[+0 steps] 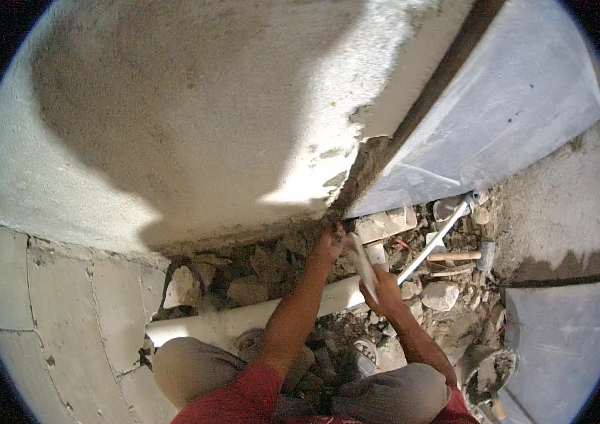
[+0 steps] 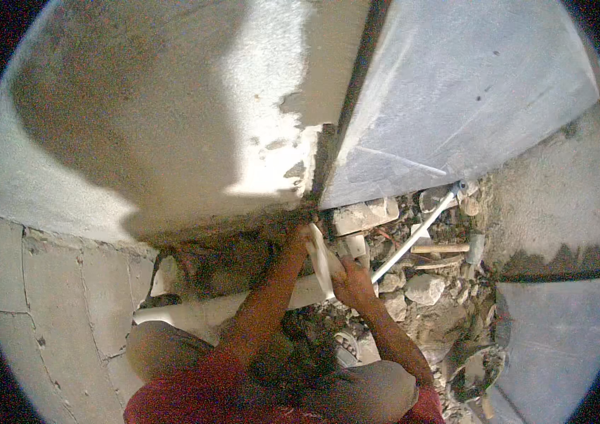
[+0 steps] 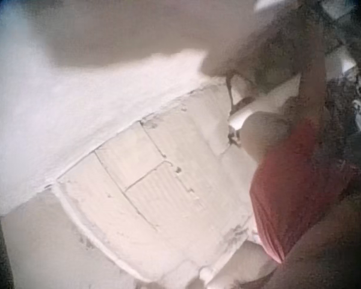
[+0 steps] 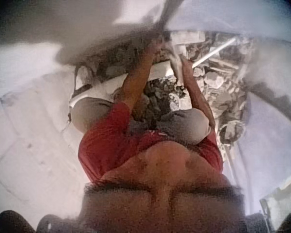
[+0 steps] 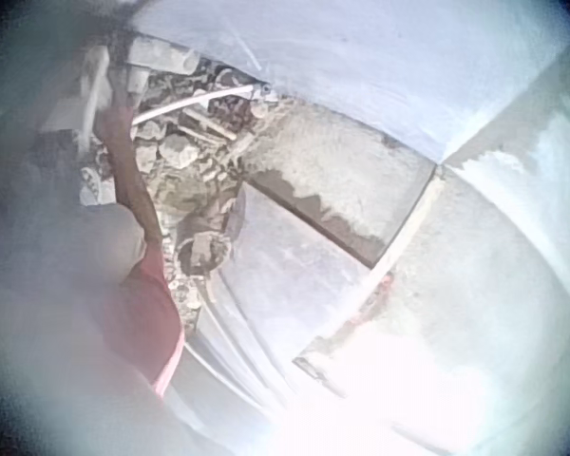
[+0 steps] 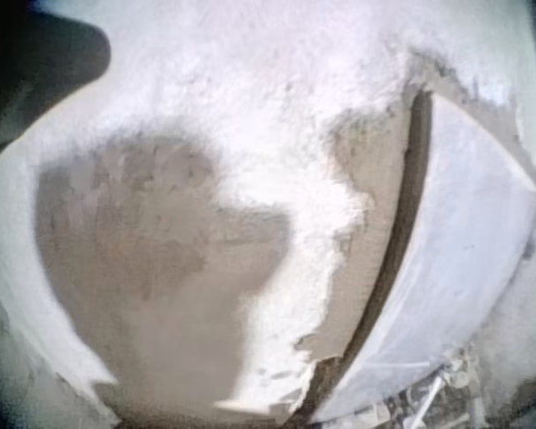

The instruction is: The person uses an ax and a chisel to chip away at a concrete wall around a pipe, and then fits a plastic pipe coupling onto a vertical pipe segment.

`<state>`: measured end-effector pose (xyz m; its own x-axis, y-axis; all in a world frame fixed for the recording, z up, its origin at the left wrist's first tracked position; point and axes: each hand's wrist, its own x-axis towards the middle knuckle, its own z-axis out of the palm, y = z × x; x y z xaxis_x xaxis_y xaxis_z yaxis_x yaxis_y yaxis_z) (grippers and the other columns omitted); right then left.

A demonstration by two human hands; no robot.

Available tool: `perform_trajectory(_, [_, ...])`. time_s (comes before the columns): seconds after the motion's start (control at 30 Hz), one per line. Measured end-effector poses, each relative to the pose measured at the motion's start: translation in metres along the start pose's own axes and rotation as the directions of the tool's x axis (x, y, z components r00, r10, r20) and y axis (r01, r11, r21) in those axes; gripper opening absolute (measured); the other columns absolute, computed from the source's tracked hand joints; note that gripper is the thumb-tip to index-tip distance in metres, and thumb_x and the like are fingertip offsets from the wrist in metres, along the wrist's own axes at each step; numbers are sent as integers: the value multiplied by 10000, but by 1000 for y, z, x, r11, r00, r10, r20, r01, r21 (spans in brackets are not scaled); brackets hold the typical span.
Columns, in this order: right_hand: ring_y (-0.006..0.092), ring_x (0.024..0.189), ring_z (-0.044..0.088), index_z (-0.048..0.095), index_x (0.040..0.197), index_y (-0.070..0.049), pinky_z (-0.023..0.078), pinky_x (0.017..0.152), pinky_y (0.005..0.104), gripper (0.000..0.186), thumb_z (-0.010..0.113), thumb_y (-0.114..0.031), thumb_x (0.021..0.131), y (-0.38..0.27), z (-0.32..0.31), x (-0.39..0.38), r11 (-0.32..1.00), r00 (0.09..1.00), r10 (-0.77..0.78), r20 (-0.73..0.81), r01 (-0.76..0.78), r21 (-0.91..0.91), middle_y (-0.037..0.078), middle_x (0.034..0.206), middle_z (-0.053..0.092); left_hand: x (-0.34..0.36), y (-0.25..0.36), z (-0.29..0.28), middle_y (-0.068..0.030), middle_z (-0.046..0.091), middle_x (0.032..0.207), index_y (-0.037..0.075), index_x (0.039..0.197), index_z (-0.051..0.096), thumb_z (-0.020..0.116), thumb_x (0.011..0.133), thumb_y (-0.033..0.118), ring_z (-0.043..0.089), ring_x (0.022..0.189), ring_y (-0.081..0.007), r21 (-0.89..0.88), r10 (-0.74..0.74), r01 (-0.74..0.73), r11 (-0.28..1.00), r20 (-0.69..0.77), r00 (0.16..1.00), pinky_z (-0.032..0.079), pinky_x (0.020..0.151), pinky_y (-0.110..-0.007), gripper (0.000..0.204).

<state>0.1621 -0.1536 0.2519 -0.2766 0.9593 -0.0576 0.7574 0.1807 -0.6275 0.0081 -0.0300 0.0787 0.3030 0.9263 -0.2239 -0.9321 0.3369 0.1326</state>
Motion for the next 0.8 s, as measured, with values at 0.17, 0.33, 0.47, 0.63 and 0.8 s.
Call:
perform_trajectory(0.17, [353,622,556,529,815,-3,448,554,425,115,533,-95,746,33,-14,-10,786,940,-122,-319,288,547,192,667,541,9,-39,63,-46,555,681,83,810,539,490,856,163,512,616,-164,-152,-118,33,988,-592,798,419,566,-303,104])
perform_trajectory(0.33, [387,764,584,511,948,27,471,684,454,281,576,-137,729,39,35,31,947,929,321,185,-313,-73,244,829,592,10,-11,-6,-48,555,677,82,798,551,513,858,179,507,624,-161,21,-6,13,1000,-275,962,428,596,-296,120])
perform_trajectory(0.47, [302,602,523,533,794,-13,425,552,375,115,554,-119,756,25,-27,-14,990,965,-120,-235,134,45,161,685,531,11,-48,53,-49,555,674,80,788,561,530,860,191,503,631,-159,-212,-112,6,977,-490,864,436,620,-291,135])
perform_trajectory(0.63, [351,627,550,521,815,7,446,537,424,175,560,-136,722,77,-8,0,996,989,26,-147,-14,88,182,676,555,37,-78,25,-54,576,750,76,893,571,524,867,208,523,675,-177,-213,-195,106,971,-459,867,443,638,-314,143])
perform_trajectory(0.8, [349,690,589,487,1052,45,488,607,400,371,535,-182,763,-10,28,20,993,978,88,192,-72,-89,216,775,589,19,6,-77,-49,584,783,74,909,579,544,855,216,546,736,-180,153,106,-42,987,-443,890,466,648,-354,156])
